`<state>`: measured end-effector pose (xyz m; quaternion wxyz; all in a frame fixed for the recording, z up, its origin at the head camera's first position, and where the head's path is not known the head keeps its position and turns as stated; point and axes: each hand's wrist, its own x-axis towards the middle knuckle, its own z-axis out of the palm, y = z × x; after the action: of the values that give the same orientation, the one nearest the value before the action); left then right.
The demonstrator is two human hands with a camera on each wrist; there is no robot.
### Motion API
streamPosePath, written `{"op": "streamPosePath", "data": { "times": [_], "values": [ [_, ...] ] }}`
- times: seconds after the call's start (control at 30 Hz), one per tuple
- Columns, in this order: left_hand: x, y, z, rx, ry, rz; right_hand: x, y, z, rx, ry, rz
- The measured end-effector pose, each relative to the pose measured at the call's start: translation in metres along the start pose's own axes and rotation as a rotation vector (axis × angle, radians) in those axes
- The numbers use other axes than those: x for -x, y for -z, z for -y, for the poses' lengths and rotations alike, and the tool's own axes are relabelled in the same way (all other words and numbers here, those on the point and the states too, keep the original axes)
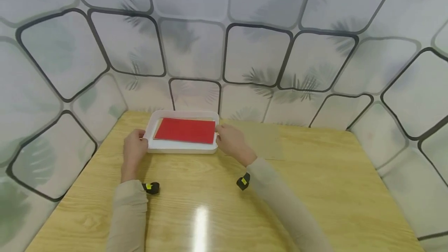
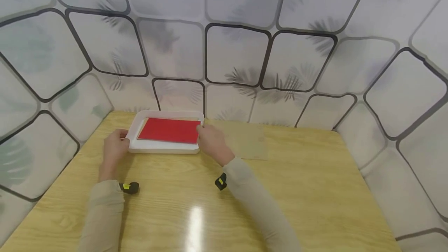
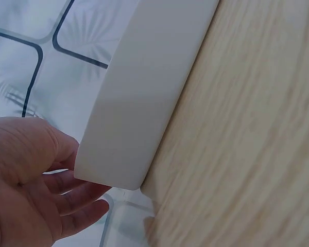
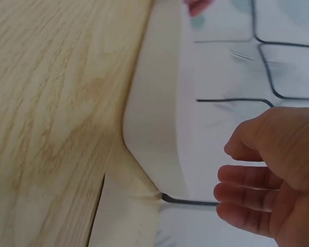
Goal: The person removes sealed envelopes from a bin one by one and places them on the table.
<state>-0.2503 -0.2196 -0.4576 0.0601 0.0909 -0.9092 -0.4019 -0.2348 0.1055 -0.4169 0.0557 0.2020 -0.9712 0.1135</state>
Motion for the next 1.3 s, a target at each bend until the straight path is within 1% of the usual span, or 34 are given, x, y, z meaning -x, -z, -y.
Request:
{"op": "streamPosePath", "data": {
  "times": [0.1,0.17,0.3,0.5,0.57,0.63,0.8,0.87,0.93,1.07,1.17,1.3],
  "values": [
    [0.001,0.001,0.001,-0.008,-0.002,0.001,-0.017,-0.012,0.010,0.057,0.033,0.039],
    [0.001,0.002,0.002,-0.004,-0.004,0.014,-0.025,-0.019,0.015,0.094,0.019,0.061],
    [0.002,0.005,0.002,0.005,0.010,0.036,-0.035,-0.029,0.023,0.169,-0.041,0.082],
    [-0.002,0.003,0.000,0.011,0.027,0.043,-0.037,-0.036,0.021,0.246,-0.157,0.160],
    [-0.004,0.003,-0.001,0.008,0.028,0.048,-0.038,-0.036,0.021,0.257,-0.183,0.178],
    [-0.004,0.004,-0.001,0.005,0.030,0.058,-0.039,-0.037,0.022,0.230,-0.207,0.187],
    [-0.003,0.003,0.001,-0.018,0.042,0.078,-0.037,-0.042,0.029,0.088,-0.299,0.218],
    [-0.002,0.002,0.003,-0.026,0.044,0.083,-0.036,-0.046,0.034,0.065,-0.339,0.214],
    [-0.001,0.001,0.003,-0.024,0.048,0.087,-0.035,-0.049,0.037,0.069,-0.370,0.190],
    [0.000,0.001,0.004,-0.023,0.044,0.083,-0.034,-0.053,0.040,0.147,-0.420,0.116],
    [0.000,0.000,0.004,-0.028,0.032,0.070,-0.033,-0.056,0.041,0.168,-0.461,0.074],
    [-0.001,0.000,0.003,-0.035,0.018,0.053,-0.032,-0.058,0.041,0.046,-0.527,0.032]
  ]
}}
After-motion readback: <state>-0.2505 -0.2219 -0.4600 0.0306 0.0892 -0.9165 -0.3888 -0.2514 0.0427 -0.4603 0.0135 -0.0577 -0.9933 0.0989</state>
